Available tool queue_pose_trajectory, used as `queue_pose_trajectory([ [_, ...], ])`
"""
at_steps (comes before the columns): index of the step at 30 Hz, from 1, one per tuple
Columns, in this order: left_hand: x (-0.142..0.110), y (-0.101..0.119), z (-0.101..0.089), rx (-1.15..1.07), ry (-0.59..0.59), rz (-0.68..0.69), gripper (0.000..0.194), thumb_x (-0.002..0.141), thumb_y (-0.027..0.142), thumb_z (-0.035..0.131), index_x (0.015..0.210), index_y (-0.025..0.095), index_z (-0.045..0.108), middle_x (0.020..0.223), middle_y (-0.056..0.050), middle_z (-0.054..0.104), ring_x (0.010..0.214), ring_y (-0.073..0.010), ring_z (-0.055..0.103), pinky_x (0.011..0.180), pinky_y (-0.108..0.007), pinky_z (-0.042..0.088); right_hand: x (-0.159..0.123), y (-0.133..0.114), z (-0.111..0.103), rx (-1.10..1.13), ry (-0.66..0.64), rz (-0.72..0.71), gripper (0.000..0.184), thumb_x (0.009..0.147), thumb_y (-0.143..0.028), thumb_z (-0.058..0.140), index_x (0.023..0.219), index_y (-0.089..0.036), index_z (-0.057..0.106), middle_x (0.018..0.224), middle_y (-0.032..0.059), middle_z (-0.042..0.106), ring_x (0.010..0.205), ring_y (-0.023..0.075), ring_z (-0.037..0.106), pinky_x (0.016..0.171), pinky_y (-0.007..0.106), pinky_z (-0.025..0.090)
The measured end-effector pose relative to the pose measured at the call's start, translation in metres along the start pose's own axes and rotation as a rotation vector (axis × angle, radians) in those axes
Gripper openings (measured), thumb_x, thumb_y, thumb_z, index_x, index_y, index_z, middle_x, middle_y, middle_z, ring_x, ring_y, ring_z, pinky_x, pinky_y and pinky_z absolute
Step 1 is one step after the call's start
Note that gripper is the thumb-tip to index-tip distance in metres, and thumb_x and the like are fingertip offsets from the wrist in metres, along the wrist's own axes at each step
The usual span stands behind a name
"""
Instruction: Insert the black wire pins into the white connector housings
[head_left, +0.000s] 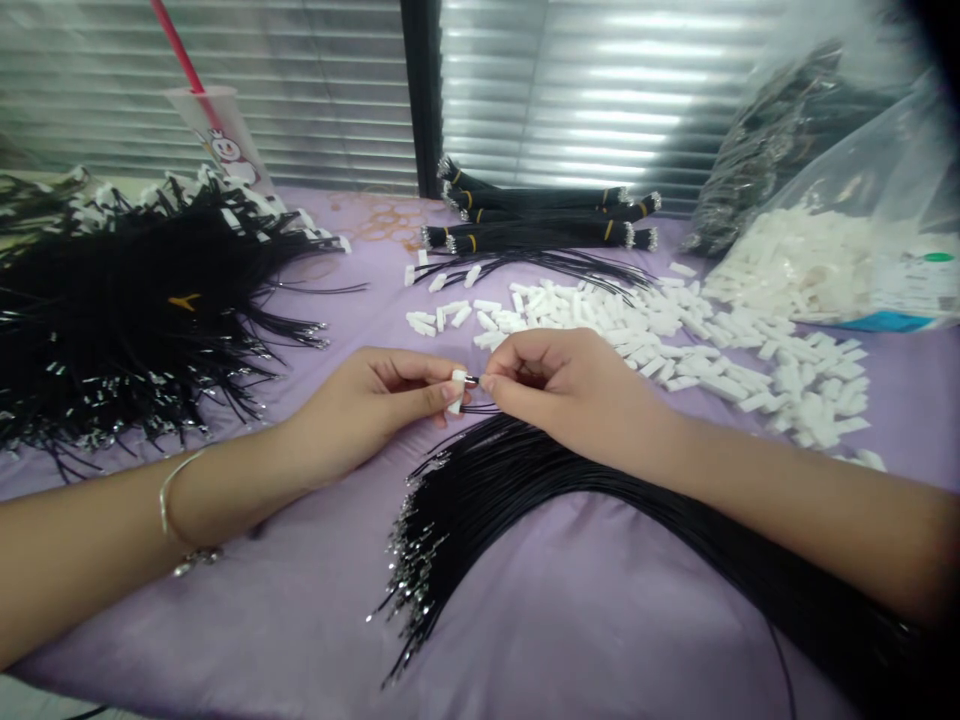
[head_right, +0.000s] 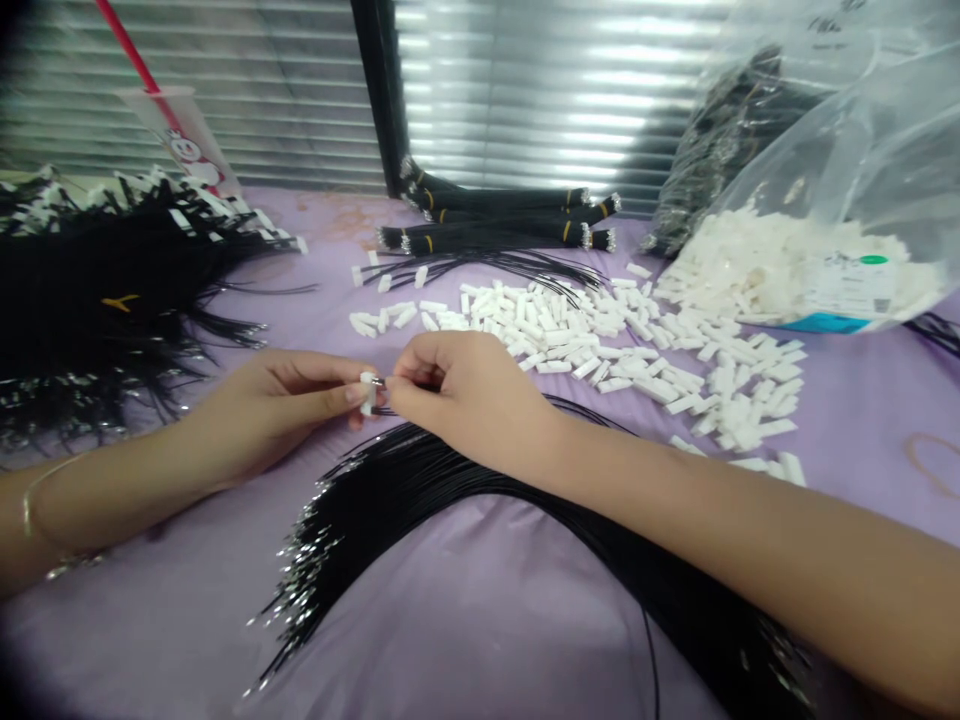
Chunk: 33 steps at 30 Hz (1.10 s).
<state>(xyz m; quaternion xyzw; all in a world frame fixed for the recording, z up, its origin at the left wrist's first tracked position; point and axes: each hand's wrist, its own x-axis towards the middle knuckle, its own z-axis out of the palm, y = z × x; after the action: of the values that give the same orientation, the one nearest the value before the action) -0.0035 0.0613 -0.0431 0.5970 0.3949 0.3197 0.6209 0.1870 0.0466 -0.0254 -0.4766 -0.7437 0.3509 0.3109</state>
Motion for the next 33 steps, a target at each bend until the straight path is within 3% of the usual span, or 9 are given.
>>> queue_pose_trajectory([
  [11,0.000,0.005,0.003,0.078,0.013,-0.003,0.009,0.074,0.020,0.067,0.080,0.019,0.074,0.066,0.001,0.066,0.063,-0.0103,0.056,0.062,-0.019,0.043,-0.001,0.003,0.003,-0.172,0.058,-0.123,0.013,0.077,-0.021,0.055,0.069,-0.015,0.062,0.059,-0.0030,0.055,0.054,0.0072,0.047,0.053,0.021,0.033],
  [21,-0.001,0.011,0.009,0.288,0.030,-0.008,0.011,0.074,0.020,0.067,0.082,0.017,0.073,0.066,0.000,0.067,0.059,-0.0099,0.055,0.057,-0.019,0.041,0.000,0.006,0.008,-0.193,0.030,-0.124,0.013,0.079,-0.019,0.054,0.068,-0.015,0.060,0.060,-0.0032,0.054,0.056,0.0067,0.046,0.055,0.021,0.033],
  [27,0.001,0.008,0.004,0.166,0.015,-0.054,0.010,0.076,0.024,0.066,0.080,0.016,0.072,0.069,0.001,0.067,0.063,-0.0086,0.055,0.062,-0.017,0.043,0.002,0.002,-0.004,-0.195,-0.093,-0.047,0.013,0.080,-0.029,0.055,0.077,-0.017,0.058,0.066,-0.0026,0.058,0.059,0.0088,0.051,0.054,0.022,0.036],
  [30,0.003,0.004,0.000,0.082,0.016,-0.068,0.013,0.076,0.028,0.066,0.080,0.016,0.070,0.070,0.001,0.066,0.064,-0.0088,0.055,0.064,-0.018,0.044,0.002,0.000,-0.015,-0.231,-0.130,-0.054,0.013,0.077,-0.025,0.057,0.088,-0.018,0.056,0.076,-0.0010,0.061,0.067,0.0114,0.056,0.060,0.023,0.040],
  [33,0.003,0.001,-0.002,0.049,0.013,-0.068,0.013,0.075,0.029,0.067,0.078,0.016,0.070,0.069,0.001,0.066,0.064,-0.0081,0.055,0.065,-0.018,0.043,0.003,0.000,-0.022,-0.252,-0.141,-0.077,0.008,0.078,-0.020,0.054,0.085,-0.019,0.056,0.074,-0.0021,0.061,0.067,0.0111,0.057,0.062,0.023,0.042],
])
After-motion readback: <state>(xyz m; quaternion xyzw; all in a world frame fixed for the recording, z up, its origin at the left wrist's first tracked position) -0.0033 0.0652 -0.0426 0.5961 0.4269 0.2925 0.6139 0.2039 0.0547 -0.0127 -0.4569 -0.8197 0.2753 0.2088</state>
